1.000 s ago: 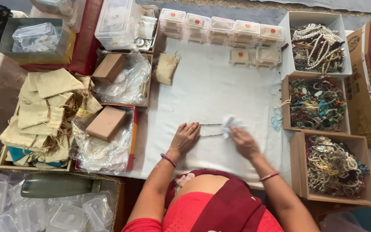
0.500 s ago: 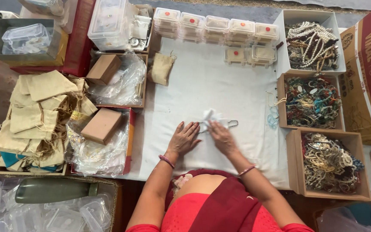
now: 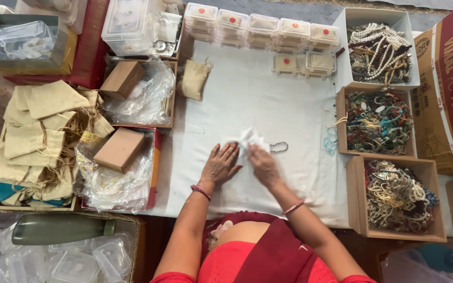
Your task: Cleaning a necklace with a white cloth and placing it into a small plastic bag or container.
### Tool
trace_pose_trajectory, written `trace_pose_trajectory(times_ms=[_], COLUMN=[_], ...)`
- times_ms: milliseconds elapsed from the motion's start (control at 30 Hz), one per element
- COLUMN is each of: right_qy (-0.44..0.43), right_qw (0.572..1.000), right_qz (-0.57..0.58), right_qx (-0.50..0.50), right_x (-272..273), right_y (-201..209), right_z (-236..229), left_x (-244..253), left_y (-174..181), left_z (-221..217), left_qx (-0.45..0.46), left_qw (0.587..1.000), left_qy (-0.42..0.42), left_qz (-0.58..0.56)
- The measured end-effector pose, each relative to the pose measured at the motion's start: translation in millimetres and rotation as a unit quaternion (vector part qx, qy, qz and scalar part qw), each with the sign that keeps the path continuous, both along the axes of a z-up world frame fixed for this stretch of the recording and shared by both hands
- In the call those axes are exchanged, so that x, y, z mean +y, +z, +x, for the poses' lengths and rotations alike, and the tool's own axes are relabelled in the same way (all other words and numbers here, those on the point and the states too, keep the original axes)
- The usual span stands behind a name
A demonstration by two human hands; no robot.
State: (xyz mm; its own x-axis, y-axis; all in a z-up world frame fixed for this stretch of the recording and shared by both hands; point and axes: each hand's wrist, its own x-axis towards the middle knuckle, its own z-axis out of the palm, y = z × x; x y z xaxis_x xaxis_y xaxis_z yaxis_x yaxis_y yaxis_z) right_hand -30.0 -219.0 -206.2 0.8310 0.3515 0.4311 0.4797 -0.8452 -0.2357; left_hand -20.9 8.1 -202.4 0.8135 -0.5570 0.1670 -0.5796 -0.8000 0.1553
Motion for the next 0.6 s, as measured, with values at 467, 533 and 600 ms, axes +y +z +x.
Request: trace_pose_trajectory(times_ms=[467, 533, 600], right_qy=[-0.200, -0.151, -0.001], right_qw=[0.979, 0.988, 1.000], right_qz=[-0.005, -0.016, -0.027], right_qx=[0.051, 0.028, -0.009], right_x=[-80, -44, 0], right_y=[-16, -18, -18], right_z=[10, 16, 13], left_x=[-1, -3, -2], left_y=[-6, -7, -4], left_z=[-2, 0, 0], left_qx=[-0.034, -0.040, -0.010], left_qw=[0.999, 0.999, 1.000], left_qy=[0.003, 0.000, 0.000], left_qz=[0.010, 0.009, 0.020])
